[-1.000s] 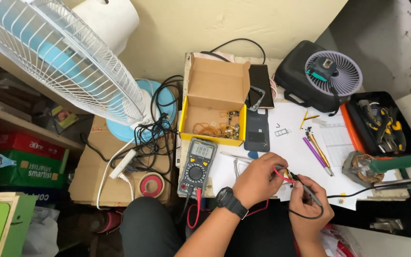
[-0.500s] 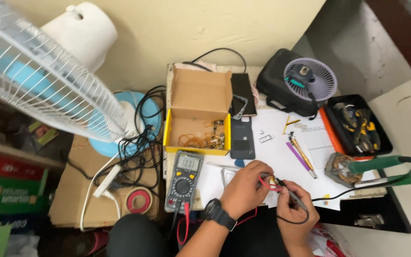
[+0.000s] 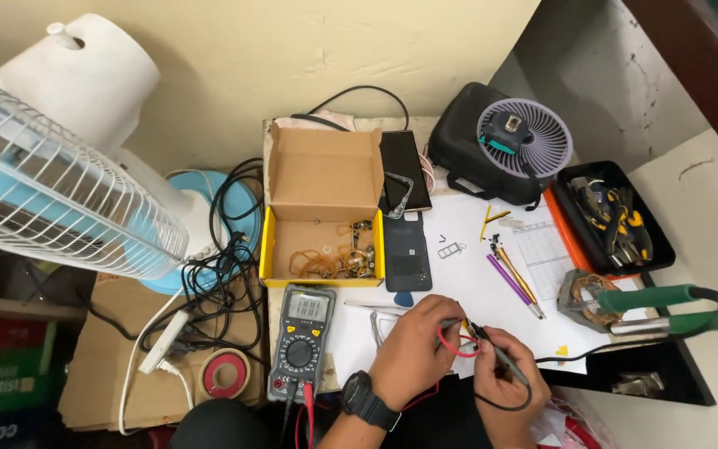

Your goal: The person uses a soldering iron to work on a small rectangular battery, then uses a multimeter with red and black probes to test the battery's connections.

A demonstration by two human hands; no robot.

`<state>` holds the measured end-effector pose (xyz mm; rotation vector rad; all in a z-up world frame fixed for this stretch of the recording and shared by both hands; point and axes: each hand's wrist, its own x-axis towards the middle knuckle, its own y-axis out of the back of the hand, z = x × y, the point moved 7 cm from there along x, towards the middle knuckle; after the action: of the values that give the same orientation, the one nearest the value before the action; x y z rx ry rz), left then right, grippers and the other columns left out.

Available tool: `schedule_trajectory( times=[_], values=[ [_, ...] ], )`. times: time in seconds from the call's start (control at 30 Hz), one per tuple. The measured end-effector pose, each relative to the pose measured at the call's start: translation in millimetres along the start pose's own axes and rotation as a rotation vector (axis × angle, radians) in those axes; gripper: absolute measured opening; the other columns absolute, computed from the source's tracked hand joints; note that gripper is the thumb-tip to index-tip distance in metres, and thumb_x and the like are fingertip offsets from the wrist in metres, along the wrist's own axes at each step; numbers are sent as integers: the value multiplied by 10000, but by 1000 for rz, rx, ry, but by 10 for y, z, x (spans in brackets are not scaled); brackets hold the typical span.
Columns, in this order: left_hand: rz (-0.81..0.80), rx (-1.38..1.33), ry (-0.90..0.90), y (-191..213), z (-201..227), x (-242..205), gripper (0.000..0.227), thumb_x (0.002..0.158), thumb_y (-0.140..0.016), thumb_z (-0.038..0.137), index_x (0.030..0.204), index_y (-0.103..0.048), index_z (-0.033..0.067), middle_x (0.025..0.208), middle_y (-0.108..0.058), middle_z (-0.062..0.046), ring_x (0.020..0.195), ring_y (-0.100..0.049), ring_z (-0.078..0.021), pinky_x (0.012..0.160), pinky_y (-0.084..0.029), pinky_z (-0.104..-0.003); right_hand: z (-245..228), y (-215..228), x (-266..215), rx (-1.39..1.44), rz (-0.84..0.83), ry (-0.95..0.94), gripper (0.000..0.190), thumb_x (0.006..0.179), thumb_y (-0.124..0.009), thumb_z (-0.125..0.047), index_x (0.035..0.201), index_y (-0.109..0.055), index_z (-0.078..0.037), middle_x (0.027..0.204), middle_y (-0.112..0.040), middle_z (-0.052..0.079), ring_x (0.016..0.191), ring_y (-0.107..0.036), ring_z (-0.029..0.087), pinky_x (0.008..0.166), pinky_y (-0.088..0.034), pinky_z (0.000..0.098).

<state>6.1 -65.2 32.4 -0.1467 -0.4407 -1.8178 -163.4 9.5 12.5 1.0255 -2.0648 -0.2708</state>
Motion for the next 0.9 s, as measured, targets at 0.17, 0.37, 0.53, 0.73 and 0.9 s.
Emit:
schedule_trajectory(
  times=[0.17, 0.37, 0.53, 0.73, 0.9],
  values=[
    [13, 3, 3, 29, 23, 14, 174, 1057, -620, -16, 1190, -719, 39, 1204, -731, -116, 1063, -758, -312, 944, -608, -410, 10, -19, 2, 26, -6, -31, 119, 1073, -808, -30, 1153, -778, 52, 1161, -866, 152, 938, -827, 202, 864, -689, 310],
    [7, 3, 27, 3, -24, 18, 211, 1046, -632, -21, 1229, -725, 27, 1286, -750, -123, 1122, -784, -322, 979, -632, -413, 62, -46, -2, 80, -12, -56, 116, 1072, -790, -6, 1151, -761, 73, 1174, -854, 204, 939, -827, 228, 836, -702, 314],
    [11, 31, 26, -4, -16, 42, 211, 1057, -631, -3, 1243, -728, 23, 1291, -753, -136, 1160, -786, -331, 981, -631, -426, 79, -51, 6, 96, -6, -18, 141, 1076, -781, -23, 1132, -752, 103, 1175, -845, 241, 1015, -833, 274, 917, -714, 362],
    [4, 36, 26, -15, -29, 50, 223, 1051, -625, -4, 1250, -725, 10, 1310, -754, -141, 1198, -785, -334, 1022, -637, -434, 86, -52, 6, 75, -1, -10, 133, 1096, -770, -39, 1134, -737, 84, 1171, -850, 220, 993, -830, 252, 885, -702, 346],
    [11, 40, 25, -17, -45, 46, 224, 1052, -628, 6, 1249, -732, 22, 1313, -761, -138, 1223, -790, -332, 1038, -637, -435, 106, -67, -11, 110, 1, -39, 115, 1091, -771, -5, 1138, -735, 94, 1176, -839, 247, 1033, -833, 280, 935, -711, 367]
  ],
)
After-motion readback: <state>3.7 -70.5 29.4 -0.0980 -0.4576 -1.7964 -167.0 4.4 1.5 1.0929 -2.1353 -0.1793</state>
